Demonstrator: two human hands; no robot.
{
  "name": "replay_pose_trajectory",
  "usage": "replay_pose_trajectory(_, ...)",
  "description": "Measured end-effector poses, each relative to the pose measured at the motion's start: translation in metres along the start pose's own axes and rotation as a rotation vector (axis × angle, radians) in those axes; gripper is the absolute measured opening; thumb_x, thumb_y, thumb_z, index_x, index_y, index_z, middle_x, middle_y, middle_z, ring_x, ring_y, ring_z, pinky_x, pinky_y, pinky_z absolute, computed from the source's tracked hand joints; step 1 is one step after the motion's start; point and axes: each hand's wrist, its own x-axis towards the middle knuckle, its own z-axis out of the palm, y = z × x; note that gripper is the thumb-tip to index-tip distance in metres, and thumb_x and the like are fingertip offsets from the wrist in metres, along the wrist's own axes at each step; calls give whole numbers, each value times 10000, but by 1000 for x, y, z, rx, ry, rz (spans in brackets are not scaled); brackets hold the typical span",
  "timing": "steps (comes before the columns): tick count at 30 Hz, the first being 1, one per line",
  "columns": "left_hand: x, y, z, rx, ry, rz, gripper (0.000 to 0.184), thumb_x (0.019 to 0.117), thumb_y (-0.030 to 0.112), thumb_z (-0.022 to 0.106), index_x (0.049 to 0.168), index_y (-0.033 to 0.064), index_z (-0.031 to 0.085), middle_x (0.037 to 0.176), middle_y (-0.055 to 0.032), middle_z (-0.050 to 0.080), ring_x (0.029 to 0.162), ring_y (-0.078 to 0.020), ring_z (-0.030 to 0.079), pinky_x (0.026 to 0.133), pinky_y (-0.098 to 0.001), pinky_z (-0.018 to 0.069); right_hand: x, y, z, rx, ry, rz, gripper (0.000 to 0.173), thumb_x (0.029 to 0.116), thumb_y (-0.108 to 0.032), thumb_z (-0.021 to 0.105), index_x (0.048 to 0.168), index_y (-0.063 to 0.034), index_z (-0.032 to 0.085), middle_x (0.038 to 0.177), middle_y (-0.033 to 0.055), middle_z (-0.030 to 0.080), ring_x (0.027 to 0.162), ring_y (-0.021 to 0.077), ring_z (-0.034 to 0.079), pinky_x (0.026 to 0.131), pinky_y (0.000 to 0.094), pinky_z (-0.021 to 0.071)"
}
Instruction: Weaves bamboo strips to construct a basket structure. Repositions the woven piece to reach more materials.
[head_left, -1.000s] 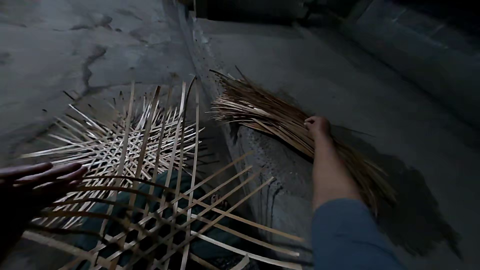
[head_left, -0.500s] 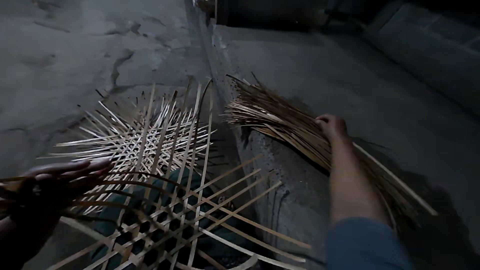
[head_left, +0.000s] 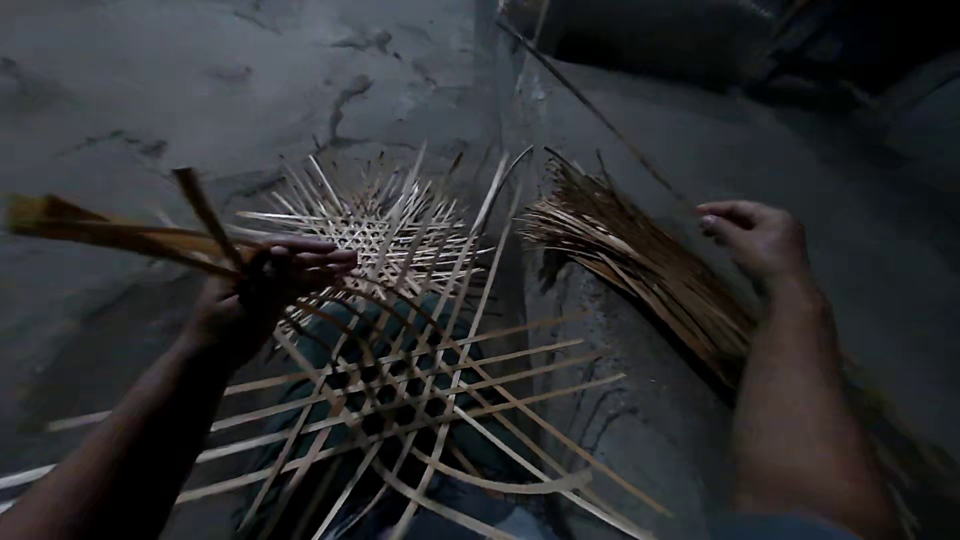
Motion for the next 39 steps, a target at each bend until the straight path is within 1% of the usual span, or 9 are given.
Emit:
replay_pose_trajectory(5,-2,5,-1,-20,-99,66,375,1102,348,440,1298,74,605,1302,-128,692,1209,-314,673,1056,-451,555,-15,-70,42,182,-158,-142,319,1042,-247,591,1311,-82,643,1190,54,676,930,30,646,868,271,563)
replay_pose_trajectory(11,-11,16,1,-29,-121,85,373,1115,288,411,1320,19,568,1298,-143,689,1223,-309,664,1074,-458,542,-35,-144,110,317,-331,-257,249,1019,-183,618,1252,-119,677,1162,-13,694,889,3,644,803,217,557)
replay_pose_trajectory(18,-15,22,-2,-51,-122,112,351,1112,253,425,1302,-3,572,1288,-160,692,1226,-320,661,1051,-458,556,-60,-185,223,483,-561,-431,188,977,-114,671,1146,-43,713,1115,58,745,960,127,718,891,338,605)
replay_pose_trajectory(22,-14,22,-2,26,-83,120,393,1113,252,415,1347,-32,552,1302,-153,687,1224,-288,662,1061,-437,544,-83,-181,272,219,-684,-563,157,994,-111,655,1120,-107,748,1098,48,744,964,156,711,895,410,593)
replay_pose_trajectory(26,-8,5,-24,368,244,202,455,1089,237,483,1463,-23,478,1343,-112,672,1246,-214,645,1095,-405,521,-99,-168,301,127,-641,-622,165,928,-47,707,1066,-107,775,1074,127,700,1034,276,675,941,512,560)
replay_pose_trajectory(29,-12,-7,-43,277,461,147,408,1087,201,474,1450,12,471,1376,-79,615,1239,-152,608,1048,-325,517,-98,-162,307,176,-544,-572,147,956,-96,693,1081,-94,771,1080,129,701,1033,263,669,937,472,558)
replay_pose_trajectory(33,-17,-3,-43,31,398,133,303,1122,190,376,1313,21,540,1275,-136,685,1160,-291,687,979,-438,592,-89,-160,316,217,-458,-593,146,968,-111,685,1084,-107,772,1061,110,700,996,231,672,906,431,571)
replay_pose_trajectory(37,-16,13,-27,30,315,190,279,1120,221,395,1259,52,566,1221,-123,715,1091,-300,722,922,-479,626,-85,-175,315,269,-460,-634,160,957,-92,694,1096,-109,772,1077,111,701,964,209,677,872,397,583)
replay_pose_trajectory(39,-17,16,-25,1,226,228,287,1103,261,456,1259,72,605,1228,-92,718,1118,-278,713,942,-480,618,-83,-178,314,264,-542,-658,185,929,-44,702,1088,-106,775,1074,116,701,980,229,676,897,436,571)
